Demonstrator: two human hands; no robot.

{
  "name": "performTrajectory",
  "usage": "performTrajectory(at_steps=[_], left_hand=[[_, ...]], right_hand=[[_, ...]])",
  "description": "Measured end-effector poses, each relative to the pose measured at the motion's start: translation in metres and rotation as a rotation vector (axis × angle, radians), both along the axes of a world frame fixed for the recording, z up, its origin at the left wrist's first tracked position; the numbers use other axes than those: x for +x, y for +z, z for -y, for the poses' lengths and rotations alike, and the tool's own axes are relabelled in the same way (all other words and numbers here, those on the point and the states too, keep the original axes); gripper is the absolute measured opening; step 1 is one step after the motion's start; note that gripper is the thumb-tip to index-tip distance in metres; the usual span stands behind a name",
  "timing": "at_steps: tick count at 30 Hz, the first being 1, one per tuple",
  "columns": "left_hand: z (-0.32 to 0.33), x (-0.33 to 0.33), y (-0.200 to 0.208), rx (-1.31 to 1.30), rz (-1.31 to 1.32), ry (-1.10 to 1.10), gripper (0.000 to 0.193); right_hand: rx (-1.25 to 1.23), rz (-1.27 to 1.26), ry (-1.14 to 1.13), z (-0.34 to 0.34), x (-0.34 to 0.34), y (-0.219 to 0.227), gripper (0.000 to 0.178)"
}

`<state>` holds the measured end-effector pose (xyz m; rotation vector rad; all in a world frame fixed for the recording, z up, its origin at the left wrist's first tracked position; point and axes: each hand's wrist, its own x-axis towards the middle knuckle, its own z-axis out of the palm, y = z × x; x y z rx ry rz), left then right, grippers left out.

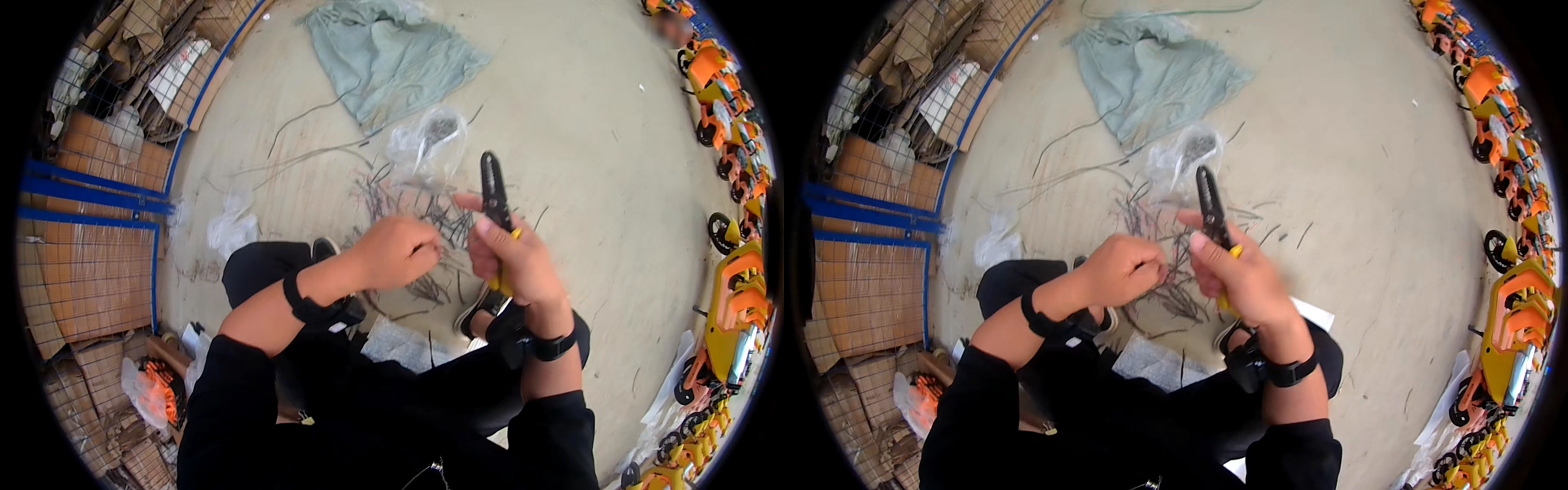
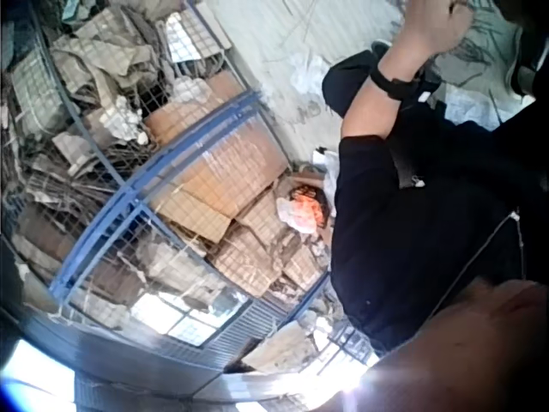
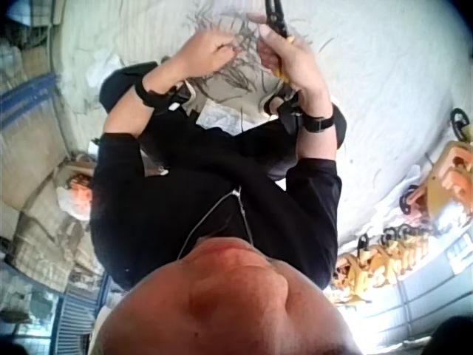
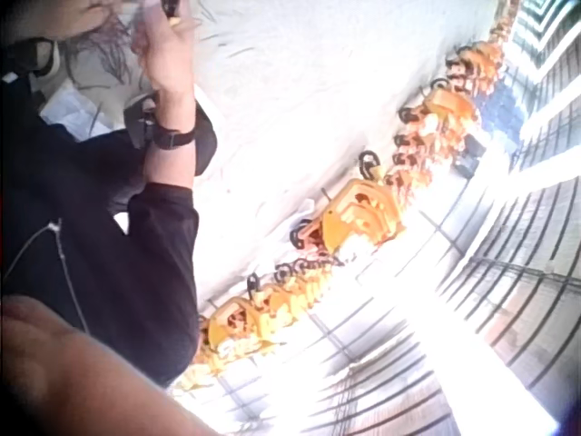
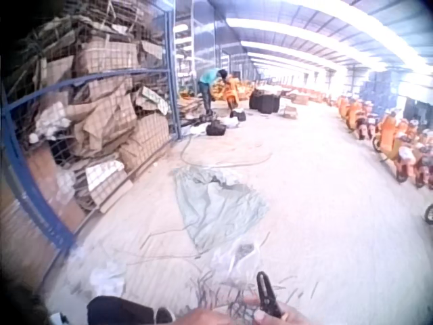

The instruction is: The person sits on the floor of a warehouse and uses yellow-handled wire cutters to strip insulation from thin wires. They repeatedly pick up wires from a pile, cut the ends, and drop the pieces back onto the floor.

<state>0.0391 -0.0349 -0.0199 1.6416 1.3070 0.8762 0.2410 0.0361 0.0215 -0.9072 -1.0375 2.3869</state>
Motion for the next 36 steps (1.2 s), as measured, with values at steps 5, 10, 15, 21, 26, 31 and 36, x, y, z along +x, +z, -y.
performTrajectory(at_steps=[5,10,15,21,26,31,36], left_hand=[[0.005,-0.016,0.026,-0.334,0.268,-0.123,0.020],[0.014,-0.020,0.026,-0.661,0.592,-0.070,0.020],[0.011,-0.025,0.026,-0.789,0.708,-0.132,0.020],[0.016,-0.027,0.026,-0.823,0.780,-0.145,0.021],[0.017,-0.028,0.029,-0.861,0.799,-0.145,0.022],[0.018,-0.027,0.037,-0.864,0.776,-0.148,0.023],[0.020,-0.028,0.030,-0.895,0.787,-0.203,0.023]], right_hand=[[-0.162,-0.151,0.018,0.003,0.001,0.020,0.047],[-0.135,-0.216,0.045,0.005,0.000,0.023,0.050],[-0.168,-0.257,0.051,0.005,0.004,0.025,0.053],[-0.170,-0.288,0.049,0.005,0.004,0.027,0.057],[-0.136,-0.278,0.052,0.002,0.009,0.032,0.060],[-0.083,-0.234,0.031,0.004,0.011,0.036,0.067],[-0.050,-0.235,0.041,0.006,0.016,0.040,0.068]])
